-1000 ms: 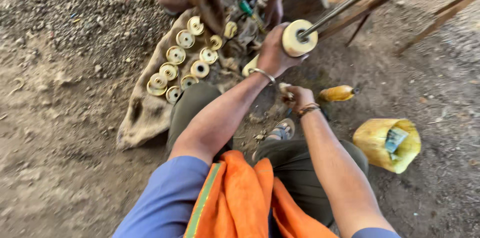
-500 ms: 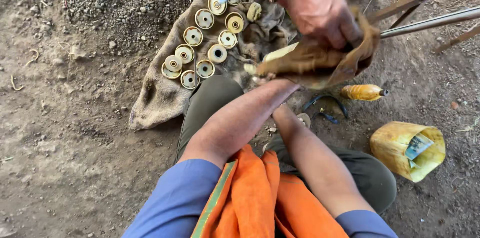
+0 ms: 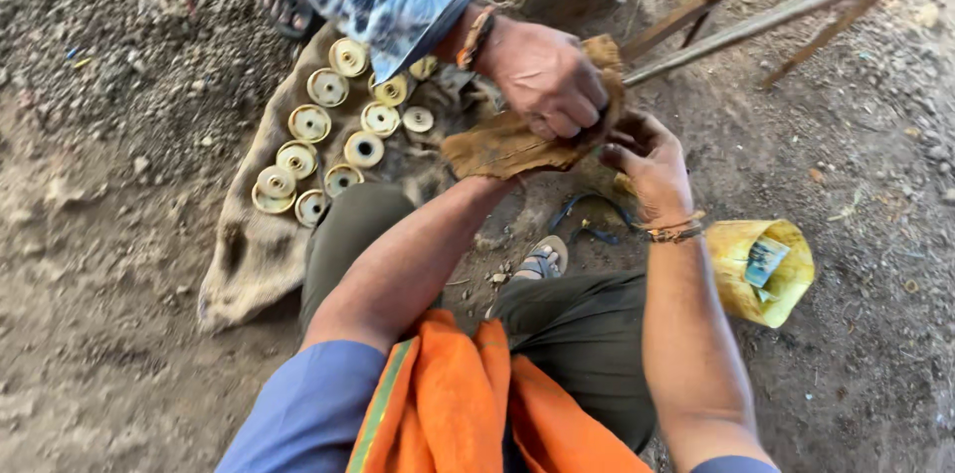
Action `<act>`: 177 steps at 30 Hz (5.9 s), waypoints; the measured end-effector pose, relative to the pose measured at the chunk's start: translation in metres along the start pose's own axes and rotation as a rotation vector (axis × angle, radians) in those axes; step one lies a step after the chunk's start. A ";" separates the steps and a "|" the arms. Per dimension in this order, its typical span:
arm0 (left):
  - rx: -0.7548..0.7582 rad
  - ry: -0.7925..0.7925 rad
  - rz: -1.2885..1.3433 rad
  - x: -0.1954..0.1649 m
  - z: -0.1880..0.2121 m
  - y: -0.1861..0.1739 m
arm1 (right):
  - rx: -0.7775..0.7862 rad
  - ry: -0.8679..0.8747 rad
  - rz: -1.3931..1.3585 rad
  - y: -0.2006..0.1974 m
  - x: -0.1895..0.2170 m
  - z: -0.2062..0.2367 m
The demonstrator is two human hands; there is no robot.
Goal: The person holds a wooden disc mounted on a vertical metal rod while a coworker uses a chisel to shape its surface. The person rotates the disc, applies liquid from a bottle, and places finished discs onto a cloth on the ground.
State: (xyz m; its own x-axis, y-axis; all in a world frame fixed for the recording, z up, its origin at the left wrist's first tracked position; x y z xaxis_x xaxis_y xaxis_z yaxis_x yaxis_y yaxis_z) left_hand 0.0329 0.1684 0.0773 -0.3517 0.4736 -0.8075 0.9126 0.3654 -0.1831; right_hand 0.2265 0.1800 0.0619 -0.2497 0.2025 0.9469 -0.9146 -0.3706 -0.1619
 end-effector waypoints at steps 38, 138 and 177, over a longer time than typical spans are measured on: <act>0.209 0.190 -0.339 -0.031 0.013 0.063 | -0.142 0.039 0.679 -0.036 0.024 0.030; 0.100 -0.230 0.024 0.013 0.001 0.021 | -0.482 -0.860 -0.055 -0.065 0.323 0.073; 0.202 -0.304 0.024 0.048 0.009 0.036 | -0.451 -0.886 -0.052 -0.056 0.309 0.055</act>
State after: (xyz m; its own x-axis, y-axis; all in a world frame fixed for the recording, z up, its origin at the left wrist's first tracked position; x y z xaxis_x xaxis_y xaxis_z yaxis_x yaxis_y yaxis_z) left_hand 0.0502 0.1975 0.0270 -0.2797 0.2094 -0.9370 0.9532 0.1773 -0.2449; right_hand 0.2176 0.2136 0.3790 -0.0462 -0.6093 0.7916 -0.9989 0.0362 -0.0305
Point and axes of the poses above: each hand's wrist, its own z-axis away from the middle knuckle, its own y-axis out of the palm, x = y × z, the point moved 10 cm from there along -z, towards the middle knuckle, and after that the axes turned 6 degrees about y, right-handed, at the moved point
